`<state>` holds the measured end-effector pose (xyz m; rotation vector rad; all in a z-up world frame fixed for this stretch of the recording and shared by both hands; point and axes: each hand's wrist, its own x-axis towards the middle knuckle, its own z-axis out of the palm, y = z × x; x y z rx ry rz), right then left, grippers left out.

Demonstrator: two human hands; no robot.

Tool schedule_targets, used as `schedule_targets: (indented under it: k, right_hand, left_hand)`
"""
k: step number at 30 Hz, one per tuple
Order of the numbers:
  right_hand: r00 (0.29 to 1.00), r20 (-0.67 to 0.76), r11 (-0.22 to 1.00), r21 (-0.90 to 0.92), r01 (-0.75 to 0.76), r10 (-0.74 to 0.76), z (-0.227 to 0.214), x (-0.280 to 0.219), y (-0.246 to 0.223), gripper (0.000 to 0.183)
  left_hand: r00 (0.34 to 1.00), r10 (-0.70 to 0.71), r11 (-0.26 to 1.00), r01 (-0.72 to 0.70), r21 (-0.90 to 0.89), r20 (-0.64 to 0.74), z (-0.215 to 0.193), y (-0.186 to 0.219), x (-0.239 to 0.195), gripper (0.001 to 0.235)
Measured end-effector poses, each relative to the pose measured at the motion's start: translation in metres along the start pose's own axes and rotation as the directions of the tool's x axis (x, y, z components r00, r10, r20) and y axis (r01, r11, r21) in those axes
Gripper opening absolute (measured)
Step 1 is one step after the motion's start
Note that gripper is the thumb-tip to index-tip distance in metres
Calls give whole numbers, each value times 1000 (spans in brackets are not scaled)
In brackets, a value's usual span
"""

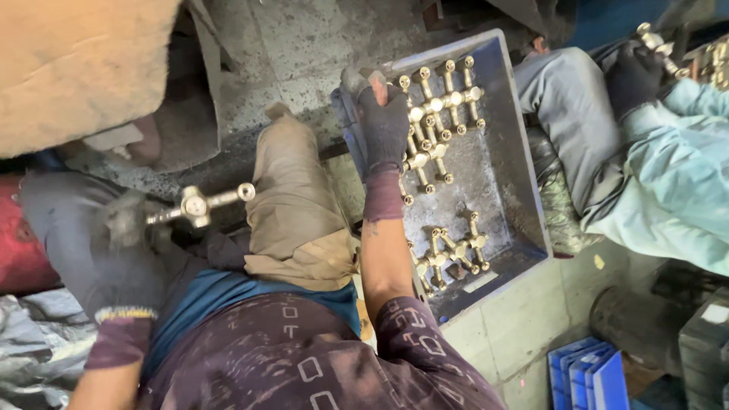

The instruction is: The person picks up metal faucet components and presses them against a rotating grinding wheel to smooth surfaces, then places the finished parts into a plastic tray.

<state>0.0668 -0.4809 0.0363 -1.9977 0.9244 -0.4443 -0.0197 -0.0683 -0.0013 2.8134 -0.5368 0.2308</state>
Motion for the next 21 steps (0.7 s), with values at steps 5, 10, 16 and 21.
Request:
schedule_targets:
  k: [5,10,16,21]
  right_hand:
    - [985,-9,767,626,141,-173,-32,-17,4,44]
    - [996,70,114,992,-63,-59,-83,-35,16,57]
    - [968,22,-137,989,-58,-251,-115,-68,30,56]
    - [996,-51,34,998,53,-75,-118,-82,37,7]
  left_hand:
    - [995,-102,904,99,-416,14,-16,26,1,36]
    - [760,-219,-499,451,-740,611,-21,50,30,36]
    - [840,-50,-319,499,-806,541,-34,96,57,40]
    - [874,47,-179,484,-857,484,-52,130,66,37]
